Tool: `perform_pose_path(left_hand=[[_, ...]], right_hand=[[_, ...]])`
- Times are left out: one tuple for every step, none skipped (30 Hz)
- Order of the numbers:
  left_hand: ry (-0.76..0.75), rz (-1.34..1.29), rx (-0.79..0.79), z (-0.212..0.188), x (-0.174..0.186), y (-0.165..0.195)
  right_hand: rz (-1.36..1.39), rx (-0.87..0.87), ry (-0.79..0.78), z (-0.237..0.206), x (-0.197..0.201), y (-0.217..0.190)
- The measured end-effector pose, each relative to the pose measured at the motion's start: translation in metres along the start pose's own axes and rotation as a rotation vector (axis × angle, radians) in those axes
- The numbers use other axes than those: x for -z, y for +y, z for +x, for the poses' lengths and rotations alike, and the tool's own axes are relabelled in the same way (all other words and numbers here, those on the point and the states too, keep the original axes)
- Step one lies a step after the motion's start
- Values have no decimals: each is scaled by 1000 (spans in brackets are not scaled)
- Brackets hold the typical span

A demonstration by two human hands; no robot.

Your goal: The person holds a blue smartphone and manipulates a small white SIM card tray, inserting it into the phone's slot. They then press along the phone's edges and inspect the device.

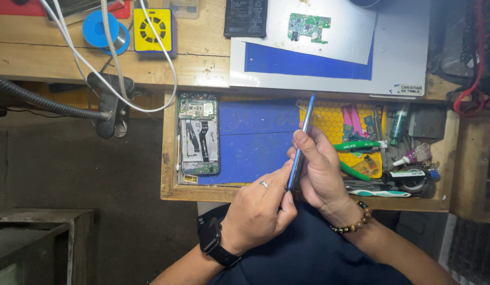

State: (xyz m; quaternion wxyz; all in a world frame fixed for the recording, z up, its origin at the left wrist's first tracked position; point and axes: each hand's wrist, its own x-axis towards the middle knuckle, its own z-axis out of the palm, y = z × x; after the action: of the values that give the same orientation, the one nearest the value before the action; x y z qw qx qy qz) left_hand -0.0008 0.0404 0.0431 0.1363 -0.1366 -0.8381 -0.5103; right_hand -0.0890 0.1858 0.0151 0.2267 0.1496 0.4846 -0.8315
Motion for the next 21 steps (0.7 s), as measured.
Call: perform_pose_path(left_hand=[[-11, 14, -5, 0, 0, -1], [-11, 20, -8, 0, -1, -1], [-12, 24, -8, -1, -2, -1], [-11, 29, -9, -1, -3, -1], [1, 28, -11, -1, -4, -1], [12, 27, -11, -2, -5, -1], [24, 25, -11, -3, -6, -1], [36, 0, -6, -3, -7, -1], [50, -23, -3, -3, -7, -2], [63, -47, 0, -3, -8, -3], [70, -41, -1, -3, -8, -2], [76, -35, -1, -4, -8, -2], [83, -27, -4, -4, -8, -1], [85, -46, 42, -4, -7, 0], [86, -63, 87, -5, -4, 0], [88, -79, 128, -5, -1, -1], [93, -151, 213, -4, 2, -3], [99, -224, 302, -5, 7, -6], [106, -297, 393, -5, 12, -8], [91, -350, 425, -5, 16, -10], [77, -404, 457, -5, 20, -13]], right_hand=[[-4, 7, -4, 0, 0, 0], [-8, 12, -8, 1, 0, 0], [-8, 6, -3, 0, 0, 1], [-10, 1, 2, -1, 0, 1], [-11, -1, 5, 0, 0, 1], [5, 3, -3, 0, 0, 1], [19, 5, -11, 0, 0, 1], [35, 9, -19, -1, 0, 1], [26, 7, -2, 0, 1, 1], [17, 6, 16, 0, 1, 1], [7, 3, 35, -1, 1, 2], [-5, 13, 21, -1, 2, 2], [-16, 25, 6, -1, 3, 3], [-28, 35, -9, -1, 4, 3], [-65, 50, -70, -1, 5, 1], [-101, 70, -131, -1, 7, -2], [-138, 90, -191, 1, 8, -6], [-273, 201, -221, 1, 9, -11], [-407, 310, -252, 0, 11, -17], [-541, 417, -282, -1, 12, -24], [-797, 533, -214, -5, 14, -33]])
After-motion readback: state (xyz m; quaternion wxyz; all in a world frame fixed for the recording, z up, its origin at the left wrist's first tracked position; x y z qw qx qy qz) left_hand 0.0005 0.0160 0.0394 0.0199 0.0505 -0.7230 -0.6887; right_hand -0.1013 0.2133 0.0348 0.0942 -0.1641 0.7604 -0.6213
